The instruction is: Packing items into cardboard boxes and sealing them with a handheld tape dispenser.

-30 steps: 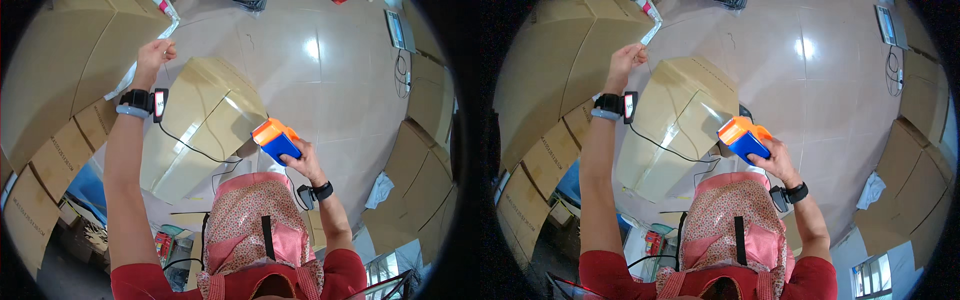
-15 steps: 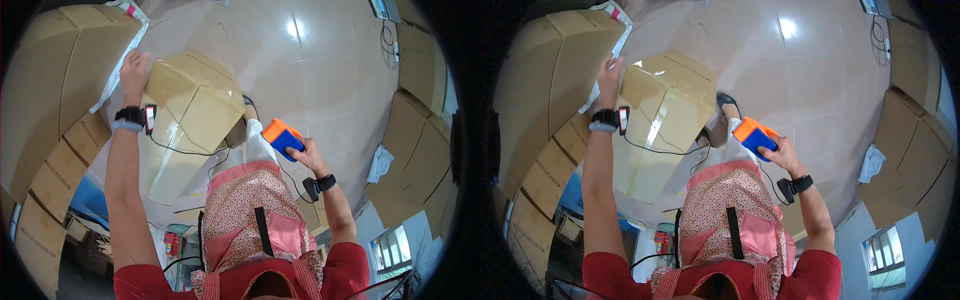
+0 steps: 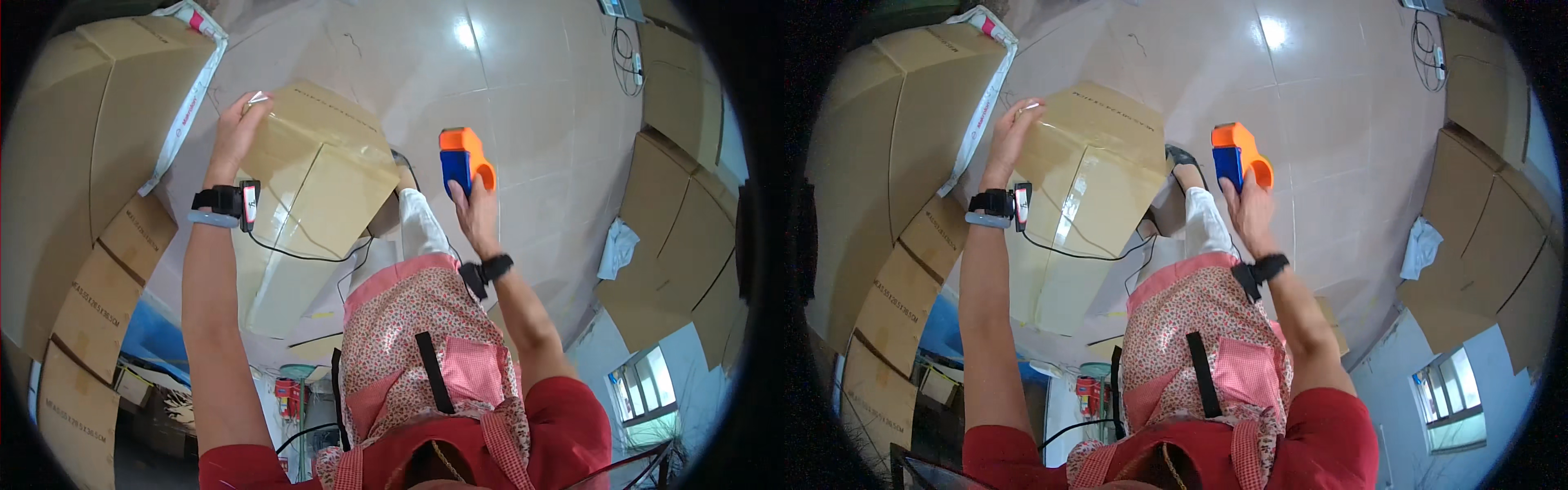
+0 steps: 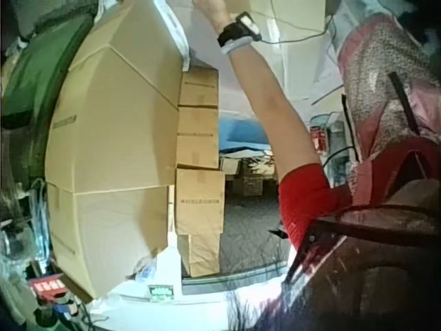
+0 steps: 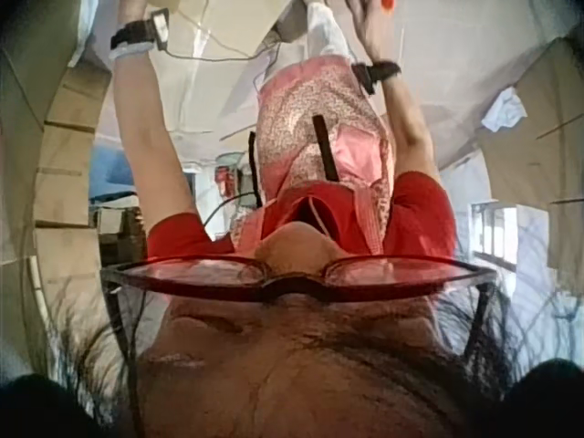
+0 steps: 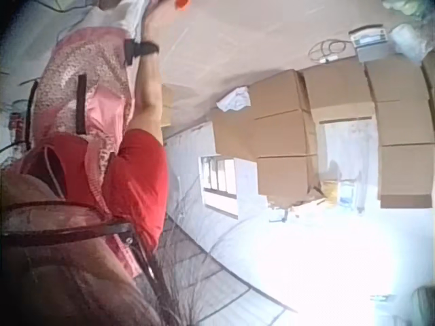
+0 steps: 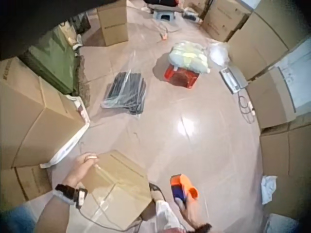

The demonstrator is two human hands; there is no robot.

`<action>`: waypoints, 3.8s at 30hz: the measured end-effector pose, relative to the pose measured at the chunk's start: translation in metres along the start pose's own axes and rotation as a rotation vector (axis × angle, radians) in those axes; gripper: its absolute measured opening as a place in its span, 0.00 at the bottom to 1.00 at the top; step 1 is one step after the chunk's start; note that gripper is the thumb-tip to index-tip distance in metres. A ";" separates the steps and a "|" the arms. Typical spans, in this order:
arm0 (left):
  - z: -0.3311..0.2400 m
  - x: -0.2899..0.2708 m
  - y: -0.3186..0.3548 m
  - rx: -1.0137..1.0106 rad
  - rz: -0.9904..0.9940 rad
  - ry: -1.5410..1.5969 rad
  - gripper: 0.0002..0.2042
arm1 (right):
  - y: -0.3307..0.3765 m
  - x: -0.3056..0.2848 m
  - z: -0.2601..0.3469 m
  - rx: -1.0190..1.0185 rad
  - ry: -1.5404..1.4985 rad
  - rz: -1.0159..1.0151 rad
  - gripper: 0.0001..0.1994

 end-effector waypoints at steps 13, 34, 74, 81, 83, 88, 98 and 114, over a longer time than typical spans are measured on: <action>-0.004 -0.006 -0.014 -0.098 -0.042 -0.020 0.17 | -0.087 -0.015 0.070 -0.128 0.027 0.135 0.18; -0.019 -0.016 -0.009 0.179 -0.188 -0.378 0.19 | -0.078 0.040 0.121 -0.460 0.050 -0.085 0.18; 0.401 -0.144 0.427 0.084 -0.150 0.334 0.11 | 0.430 0.373 0.195 -0.483 -0.251 0.680 0.17; 0.422 -0.137 0.387 0.083 -0.063 0.245 0.11 | 0.424 0.421 0.155 -0.341 -0.272 0.677 0.16; 0.437 -0.126 0.380 0.029 -0.043 0.288 0.11 | 0.430 0.438 0.112 -0.158 -0.351 0.715 0.16; 0.441 -0.113 0.383 -0.013 -0.192 0.431 0.13 | 0.456 0.415 0.074 -0.085 -0.367 0.668 0.17; 0.424 0.048 0.536 -0.214 -0.260 0.876 0.16 | 0.457 0.423 0.086 0.035 -0.218 0.667 0.23; 0.378 0.178 0.523 -0.448 -0.100 2.023 0.25 | 0.391 0.481 0.140 -0.055 0.170 0.443 0.25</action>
Point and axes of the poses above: each hand's wrist, its own y-axis away from the middle knuckle, its own x-axis out of the palm, z = x × y, the point moved 9 cm from there along -y, towards the middle knuckle, and after that the axes turned 12 degrees about z, right-handed, at the moved point
